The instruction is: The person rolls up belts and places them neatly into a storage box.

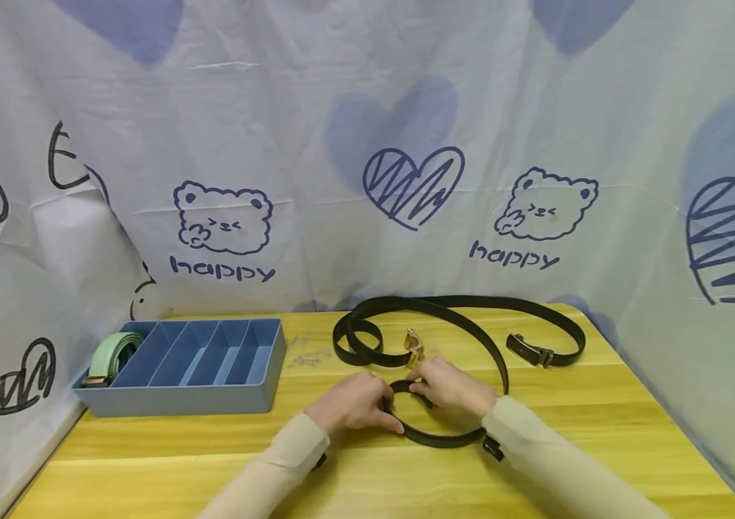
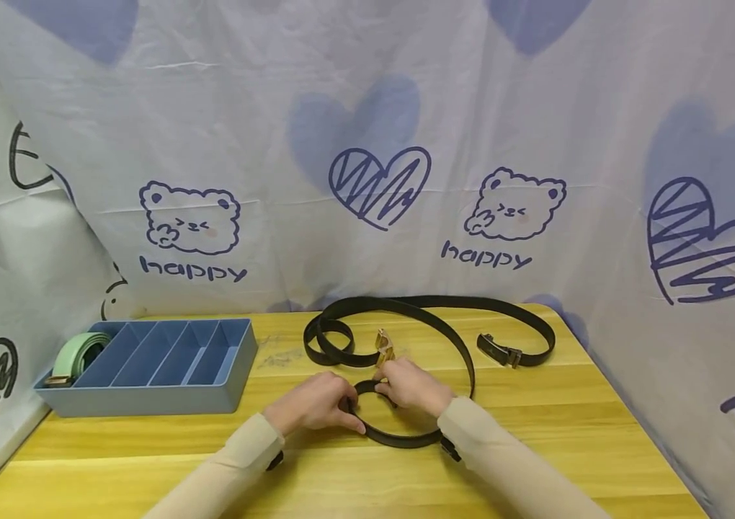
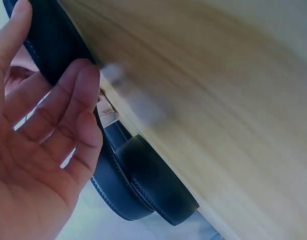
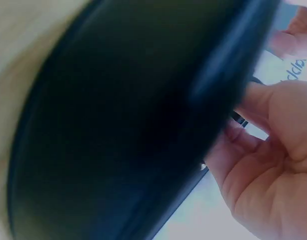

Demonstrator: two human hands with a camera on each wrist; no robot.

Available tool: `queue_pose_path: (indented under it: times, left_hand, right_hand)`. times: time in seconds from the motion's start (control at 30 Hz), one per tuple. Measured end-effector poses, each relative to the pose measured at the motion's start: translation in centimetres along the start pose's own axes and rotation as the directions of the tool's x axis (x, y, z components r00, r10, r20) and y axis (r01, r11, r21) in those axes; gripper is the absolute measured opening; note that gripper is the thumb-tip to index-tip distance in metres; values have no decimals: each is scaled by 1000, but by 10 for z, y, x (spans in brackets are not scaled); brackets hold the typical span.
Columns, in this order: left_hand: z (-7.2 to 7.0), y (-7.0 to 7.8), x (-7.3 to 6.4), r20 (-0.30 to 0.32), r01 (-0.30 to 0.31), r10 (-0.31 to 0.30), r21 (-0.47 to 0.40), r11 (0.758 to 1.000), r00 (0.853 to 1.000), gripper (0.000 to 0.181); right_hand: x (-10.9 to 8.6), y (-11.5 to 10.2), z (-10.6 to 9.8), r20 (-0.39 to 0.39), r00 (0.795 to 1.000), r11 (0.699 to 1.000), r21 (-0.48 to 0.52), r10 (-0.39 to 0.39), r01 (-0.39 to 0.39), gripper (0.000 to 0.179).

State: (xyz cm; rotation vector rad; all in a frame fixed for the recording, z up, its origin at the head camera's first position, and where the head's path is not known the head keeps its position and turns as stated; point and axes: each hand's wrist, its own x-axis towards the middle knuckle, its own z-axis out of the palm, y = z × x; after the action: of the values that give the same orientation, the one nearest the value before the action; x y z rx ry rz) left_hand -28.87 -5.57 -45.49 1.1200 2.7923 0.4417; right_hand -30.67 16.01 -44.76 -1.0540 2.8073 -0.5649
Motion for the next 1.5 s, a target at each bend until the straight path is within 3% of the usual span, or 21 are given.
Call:
queue_pose_path:
  times: [0.13, 0.23, 0.33, 0.47, 0.6, 0.77, 0.93, 1.27, 1.37, 1.5]
  left_hand:
    - [2, 2, 1, -20, 17, -17, -10, 1000, 1000, 34]
    - [3, 4, 1, -18, 38, -39, -33, 999, 999, 35]
    - [2, 6, 1, -27, 44, -46, -45, 998, 999, 36]
    - [0, 7, 1, -34, 4, -6, -49, 999, 999, 30]
    - [0, 5, 1, -32, -64, 62, -62, 996, 998, 24]
    - [2, 5, 3, -73, -78, 73, -67, 995, 995, 27]
    - [5, 7, 6, -117, -35, 27, -72, 997, 993, 26]
    - [9, 16, 9, -150, 40, -45, -41, 998, 988, 36]
    - [9, 18, 8, -188, 101, -101, -12, 995, 977, 38]
    - [9, 19, 7, -247, 208, -191, 45, 977, 950, 48]
  right_hand:
    - [-3, -6, -1, 76, 995, 990, 120, 64, -73, 23]
    - [-6, -7, -6, 123, 992, 983, 175, 37, -58, 33]
    - [-10, -7, -11, 140, 989, 983, 185, -37, 11, 32]
    - [-11, -4, -10, 99, 990, 989, 120, -97, 85, 21]
    - [-8, -6, -2, 29, 995, 993, 65, -100, 98, 15]
    - [-1, -17, 2, -10, 989, 989, 24, -147, 147, 15]
    - [2, -23, 3, -21, 984, 984, 18, -179, 180, 14]
    - [-3, -21, 10, -84, 993, 997, -16, -79, 78, 13]
    - [-2, -21, 11, -91, 993, 997, -38, -76, 73, 13]
    - [0, -21, 8, -40, 994, 994, -34, -105, 104, 17]
